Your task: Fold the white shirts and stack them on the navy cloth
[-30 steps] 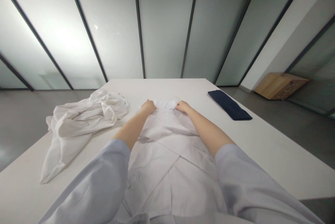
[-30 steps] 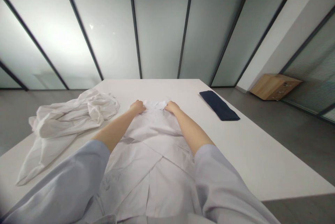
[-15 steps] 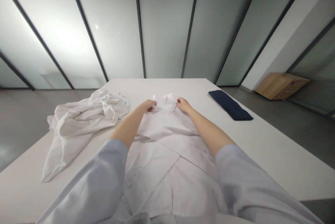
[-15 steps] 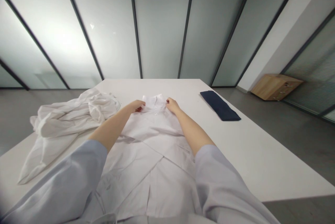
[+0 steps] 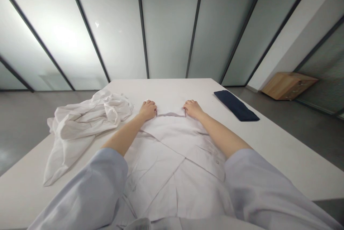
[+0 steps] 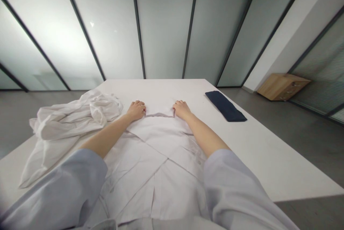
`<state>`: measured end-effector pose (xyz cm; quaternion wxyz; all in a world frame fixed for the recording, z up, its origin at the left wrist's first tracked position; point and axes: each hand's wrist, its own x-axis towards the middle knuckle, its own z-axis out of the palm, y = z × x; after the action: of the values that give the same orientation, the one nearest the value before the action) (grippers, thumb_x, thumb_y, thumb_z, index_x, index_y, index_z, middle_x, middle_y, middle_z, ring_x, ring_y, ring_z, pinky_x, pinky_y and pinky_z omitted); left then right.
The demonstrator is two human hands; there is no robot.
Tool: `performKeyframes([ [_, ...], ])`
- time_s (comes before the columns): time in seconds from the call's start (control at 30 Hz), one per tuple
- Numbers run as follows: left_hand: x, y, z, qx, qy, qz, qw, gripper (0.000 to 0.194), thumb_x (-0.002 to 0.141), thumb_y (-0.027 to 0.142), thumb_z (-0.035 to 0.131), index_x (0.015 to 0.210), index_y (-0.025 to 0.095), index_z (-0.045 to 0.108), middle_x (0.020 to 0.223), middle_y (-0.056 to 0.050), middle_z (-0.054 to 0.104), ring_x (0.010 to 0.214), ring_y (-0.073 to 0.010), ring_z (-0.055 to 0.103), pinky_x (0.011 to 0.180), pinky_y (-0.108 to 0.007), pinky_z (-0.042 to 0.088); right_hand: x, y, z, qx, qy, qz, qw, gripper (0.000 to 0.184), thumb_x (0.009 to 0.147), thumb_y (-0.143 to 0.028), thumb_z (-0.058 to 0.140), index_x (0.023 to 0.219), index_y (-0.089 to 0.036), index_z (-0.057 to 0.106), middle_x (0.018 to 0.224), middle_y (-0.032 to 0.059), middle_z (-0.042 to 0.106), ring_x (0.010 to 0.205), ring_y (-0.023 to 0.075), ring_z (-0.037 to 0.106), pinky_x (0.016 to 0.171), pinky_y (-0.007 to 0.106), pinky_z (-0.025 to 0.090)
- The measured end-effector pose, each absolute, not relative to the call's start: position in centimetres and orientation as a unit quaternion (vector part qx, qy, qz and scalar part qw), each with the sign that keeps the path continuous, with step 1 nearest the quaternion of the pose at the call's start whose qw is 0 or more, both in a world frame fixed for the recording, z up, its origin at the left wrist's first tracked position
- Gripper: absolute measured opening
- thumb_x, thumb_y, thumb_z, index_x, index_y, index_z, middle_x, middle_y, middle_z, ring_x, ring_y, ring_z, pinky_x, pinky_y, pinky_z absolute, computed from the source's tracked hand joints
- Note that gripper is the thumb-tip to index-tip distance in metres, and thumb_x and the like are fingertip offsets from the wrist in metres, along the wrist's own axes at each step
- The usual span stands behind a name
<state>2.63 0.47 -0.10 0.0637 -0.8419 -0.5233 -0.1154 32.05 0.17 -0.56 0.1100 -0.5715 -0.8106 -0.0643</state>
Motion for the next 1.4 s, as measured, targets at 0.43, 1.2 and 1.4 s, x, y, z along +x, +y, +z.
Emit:
performKeyframes([
  [0.43, 6.8, -0.2, -2.3, -0.770, -0.633, -0.039, -0.077, 0.076, 0.087, 0.067, 0.033, 0.149, 0.023, 0.033, 0.158, -0.015, 0.023, 0.144, -0.0427, 0.015, 0.111, -0.059, 0.015, 28.2, -0.3, -3.4, -0.644, -0.760, 0.083, 0.036, 0.072, 0.092, -0.066, 0.031, 0.151, -0.024, 0.030, 0.158, 0.0134, 0.021, 0.144, 0.0368, 0.017, 0.113, 0.053, 0.014],
  [1.2, 9.7, -1.6, -2.7, -0.754, -0.650, -0.045, -0.086, 0.083, 0.083, 0.075, 0.030, 0.150, 0.027, 0.030, 0.160, -0.014, 0.016, 0.144, -0.0424, 0.011, 0.106, -0.071, 0.009, 28.1, -0.2, -2.1, -0.636, -0.768, 0.022, 0.074, 0.059, 0.093, -0.052, 0.044, 0.142, -0.019, 0.044, 0.154, 0.0154, 0.031, 0.141, 0.0334, 0.025, 0.112, 0.049, 0.018],
  [1.4, 9.0, -0.7, -2.0, -0.767, -0.633, -0.094, -0.040, 0.067, 0.087, 0.064, 0.038, 0.139, 0.022, 0.045, 0.152, -0.017, 0.035, 0.140, -0.0383, 0.027, 0.109, -0.063, 0.017, 26.5, -2.7, -3.9, -0.632, -0.771, 0.067, 0.046, 0.065, 0.093, -0.065, 0.030, 0.146, -0.028, 0.038, 0.156, 0.0122, 0.027, 0.142, 0.0372, 0.022, 0.110, 0.059, 0.016],
])
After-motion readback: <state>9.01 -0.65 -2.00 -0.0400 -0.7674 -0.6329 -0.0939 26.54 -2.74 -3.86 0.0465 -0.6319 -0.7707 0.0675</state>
